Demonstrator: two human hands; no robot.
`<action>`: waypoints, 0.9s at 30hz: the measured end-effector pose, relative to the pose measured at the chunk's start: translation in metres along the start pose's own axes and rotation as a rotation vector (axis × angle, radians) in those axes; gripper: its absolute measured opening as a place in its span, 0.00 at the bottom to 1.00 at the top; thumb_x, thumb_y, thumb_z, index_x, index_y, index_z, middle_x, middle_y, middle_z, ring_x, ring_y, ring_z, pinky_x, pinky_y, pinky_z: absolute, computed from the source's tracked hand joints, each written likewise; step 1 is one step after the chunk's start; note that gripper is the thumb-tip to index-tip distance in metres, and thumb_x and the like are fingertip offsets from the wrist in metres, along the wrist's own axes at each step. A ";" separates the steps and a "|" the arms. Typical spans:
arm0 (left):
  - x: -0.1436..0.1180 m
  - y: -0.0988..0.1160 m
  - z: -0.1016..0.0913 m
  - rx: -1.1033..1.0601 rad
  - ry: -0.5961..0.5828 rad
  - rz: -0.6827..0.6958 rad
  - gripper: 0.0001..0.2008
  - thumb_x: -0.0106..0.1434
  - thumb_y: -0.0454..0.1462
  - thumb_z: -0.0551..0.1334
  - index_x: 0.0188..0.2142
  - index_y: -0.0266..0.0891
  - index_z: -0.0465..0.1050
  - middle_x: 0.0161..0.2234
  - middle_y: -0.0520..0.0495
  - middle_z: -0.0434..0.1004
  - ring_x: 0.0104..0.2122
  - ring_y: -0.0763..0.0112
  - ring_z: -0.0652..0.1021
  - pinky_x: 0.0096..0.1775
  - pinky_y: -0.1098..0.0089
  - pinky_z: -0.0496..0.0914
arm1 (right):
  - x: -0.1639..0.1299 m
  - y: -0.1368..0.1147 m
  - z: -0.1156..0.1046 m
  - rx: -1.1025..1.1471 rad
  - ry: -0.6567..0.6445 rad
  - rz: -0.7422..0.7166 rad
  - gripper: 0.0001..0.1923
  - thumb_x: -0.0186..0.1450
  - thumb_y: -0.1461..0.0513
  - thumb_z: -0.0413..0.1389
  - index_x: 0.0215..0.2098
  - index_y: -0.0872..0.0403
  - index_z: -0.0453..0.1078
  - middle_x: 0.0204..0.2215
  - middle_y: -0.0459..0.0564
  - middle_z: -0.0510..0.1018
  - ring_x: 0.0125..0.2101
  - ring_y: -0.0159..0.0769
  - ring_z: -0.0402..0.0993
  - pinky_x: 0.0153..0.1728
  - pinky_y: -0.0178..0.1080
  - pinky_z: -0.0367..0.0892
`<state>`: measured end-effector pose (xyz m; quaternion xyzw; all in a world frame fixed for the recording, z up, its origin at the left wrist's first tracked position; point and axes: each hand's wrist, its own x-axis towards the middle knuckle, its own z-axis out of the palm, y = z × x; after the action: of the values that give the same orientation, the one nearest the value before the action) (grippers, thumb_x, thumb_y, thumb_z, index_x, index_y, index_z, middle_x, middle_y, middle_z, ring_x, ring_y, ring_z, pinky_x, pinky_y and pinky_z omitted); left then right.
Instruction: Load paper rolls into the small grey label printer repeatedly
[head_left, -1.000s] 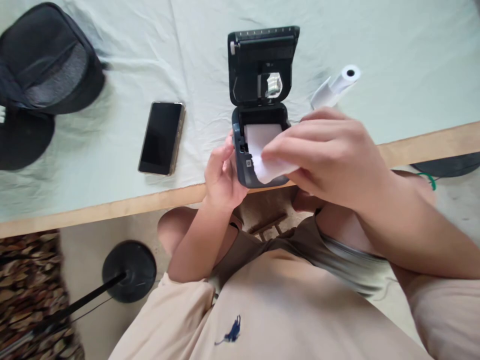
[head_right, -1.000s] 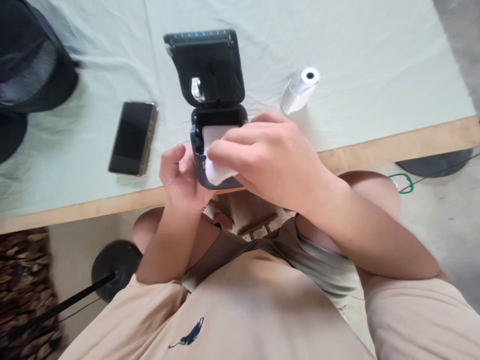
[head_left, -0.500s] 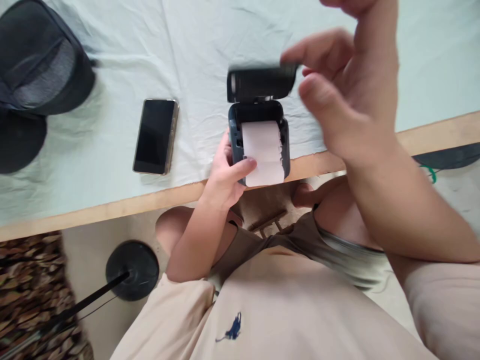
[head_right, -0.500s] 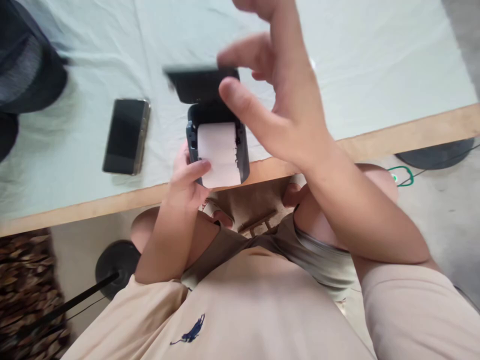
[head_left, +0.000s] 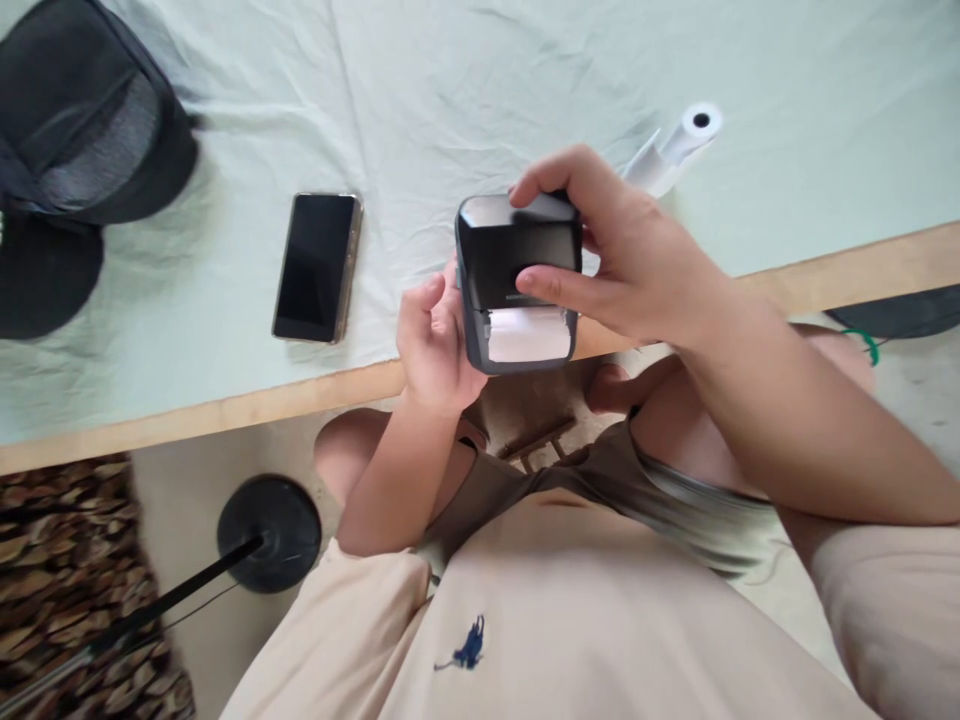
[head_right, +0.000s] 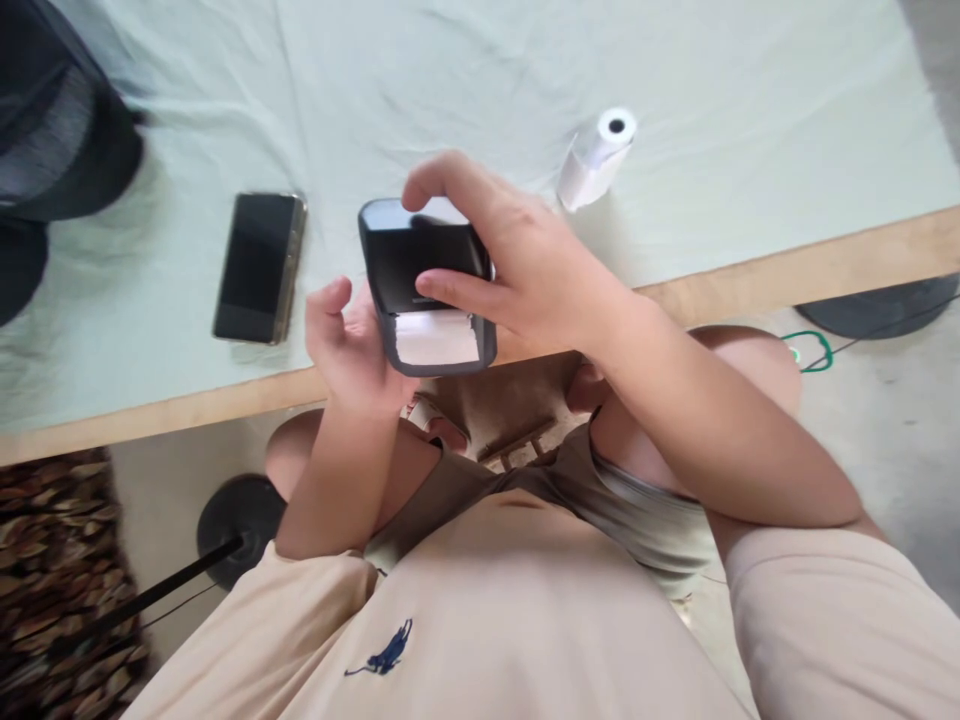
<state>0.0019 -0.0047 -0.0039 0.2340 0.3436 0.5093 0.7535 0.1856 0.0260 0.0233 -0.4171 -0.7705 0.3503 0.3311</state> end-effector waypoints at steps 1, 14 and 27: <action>0.001 -0.001 -0.001 0.013 0.036 0.020 0.12 0.68 0.46 0.58 0.41 0.46 0.76 0.48 0.47 0.87 0.67 0.52 0.74 0.61 0.57 0.74 | 0.000 -0.001 -0.001 -0.026 0.010 -0.014 0.17 0.69 0.55 0.60 0.55 0.46 0.68 0.55 0.49 0.78 0.54 0.46 0.77 0.59 0.50 0.73; 0.009 -0.001 0.000 -0.065 0.231 0.015 0.16 0.70 0.36 0.54 0.26 0.41 0.70 0.35 0.45 0.84 0.38 0.65 0.85 0.46 0.67 0.81 | -0.009 -0.022 -0.013 -0.446 0.051 -0.119 0.31 0.68 0.46 0.62 0.64 0.49 0.69 0.59 0.57 0.72 0.60 0.49 0.68 0.68 0.52 0.65; 0.001 0.002 0.001 -0.008 -0.014 -0.068 0.15 0.68 0.50 0.58 0.41 0.45 0.77 0.46 0.41 0.85 0.67 0.46 0.73 0.62 0.54 0.74 | -0.011 -0.018 -0.006 -0.419 0.371 -0.073 0.08 0.70 0.56 0.54 0.45 0.48 0.70 0.46 0.49 0.82 0.45 0.45 0.82 0.47 0.48 0.76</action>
<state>0.0019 -0.0028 -0.0026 0.2229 0.3441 0.4832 0.7736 0.1872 0.0109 0.0391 -0.5056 -0.7668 0.0888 0.3854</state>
